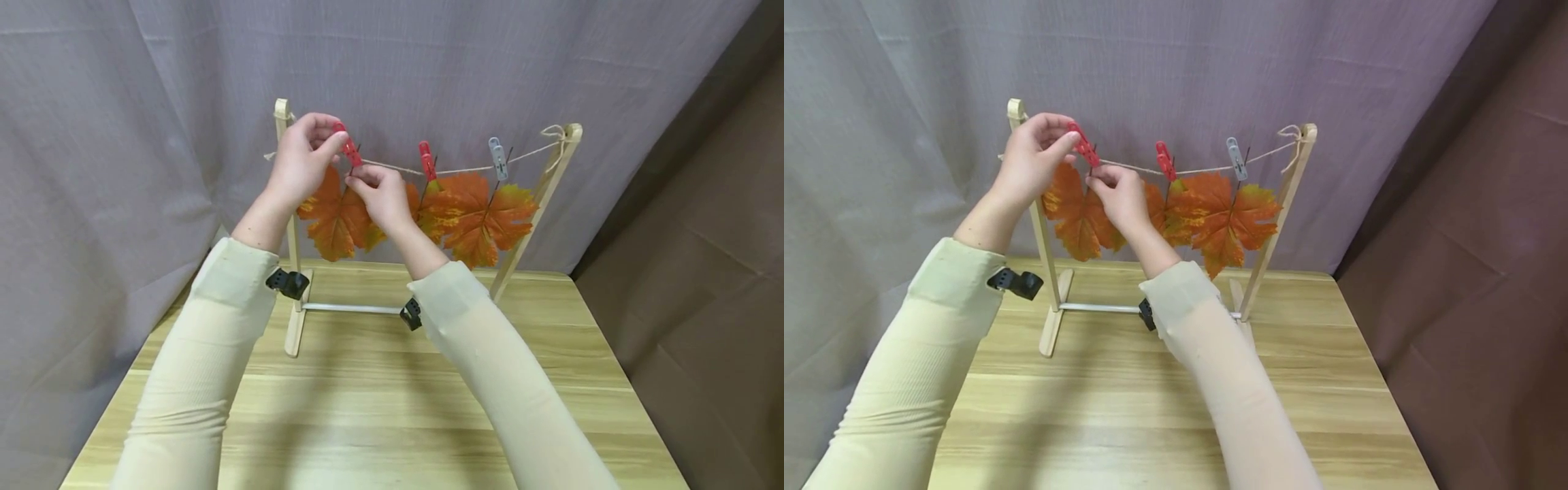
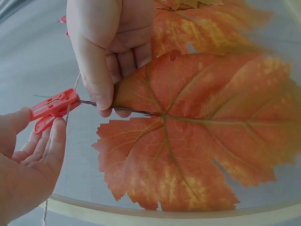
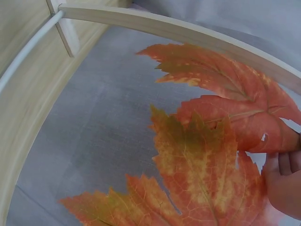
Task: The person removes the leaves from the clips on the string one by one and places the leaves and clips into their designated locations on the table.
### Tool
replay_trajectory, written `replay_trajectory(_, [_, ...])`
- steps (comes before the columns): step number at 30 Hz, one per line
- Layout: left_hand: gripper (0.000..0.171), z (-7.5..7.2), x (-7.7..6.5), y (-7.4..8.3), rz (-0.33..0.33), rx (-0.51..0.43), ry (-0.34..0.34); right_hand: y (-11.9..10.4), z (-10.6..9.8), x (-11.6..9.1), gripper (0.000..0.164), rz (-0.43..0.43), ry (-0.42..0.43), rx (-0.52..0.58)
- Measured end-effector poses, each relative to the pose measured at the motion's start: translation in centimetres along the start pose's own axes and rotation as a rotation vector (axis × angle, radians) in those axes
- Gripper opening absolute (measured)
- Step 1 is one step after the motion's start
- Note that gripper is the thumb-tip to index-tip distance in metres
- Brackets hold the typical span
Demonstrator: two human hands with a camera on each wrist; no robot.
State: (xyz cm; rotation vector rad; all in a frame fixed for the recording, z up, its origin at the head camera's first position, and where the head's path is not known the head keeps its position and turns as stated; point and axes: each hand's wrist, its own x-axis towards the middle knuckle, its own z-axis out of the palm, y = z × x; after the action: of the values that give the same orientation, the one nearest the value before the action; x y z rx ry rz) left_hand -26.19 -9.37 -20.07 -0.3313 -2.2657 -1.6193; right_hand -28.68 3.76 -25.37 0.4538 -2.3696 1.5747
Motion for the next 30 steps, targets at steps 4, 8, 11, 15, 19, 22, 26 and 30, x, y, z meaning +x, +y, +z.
replay_trajectory(4, [0.029,0.01,-0.08,-0.24,0.008,0.019,0.009,0.17,0.01,-0.03,0.017,-0.029,-0.002,-0.006])
replay_trajectory(8, [0.027,0.05,-0.11,-0.44,0.038,0.033,0.032,0.15,-0.01,-0.11,0.016,-0.046,-0.004,-0.001])
replay_trajectory(11, [0.026,0.11,-0.17,-0.53,0.059,0.037,0.046,0.11,-0.09,-0.24,0.016,-0.046,-0.006,-0.010])
replay_trajectory(15, [0.026,0.16,-0.28,-0.57,0.079,0.042,0.065,0.11,-0.16,-0.42,0.016,-0.041,-0.012,-0.033])
replay_trajectory(19, [0.024,0.19,-0.27,-0.57,0.099,0.021,0.077,0.07,-0.24,-0.57,0.016,-0.042,-0.016,-0.053])
replay_trajectory(22, [0.022,0.21,-0.26,-0.57,0.104,-0.029,0.091,0.11,-0.27,-0.64,0.017,-0.040,-0.020,-0.063])
replay_trajectory(26, [0.020,0.19,-0.25,-0.61,0.111,-0.102,0.127,0.18,-0.35,-0.78,0.016,-0.029,-0.028,-0.074])
replay_trajectory(30, [0.020,0.04,-0.20,-0.63,0.133,-0.201,0.178,0.18,-0.41,-0.98,0.015,-0.021,-0.043,-0.093])
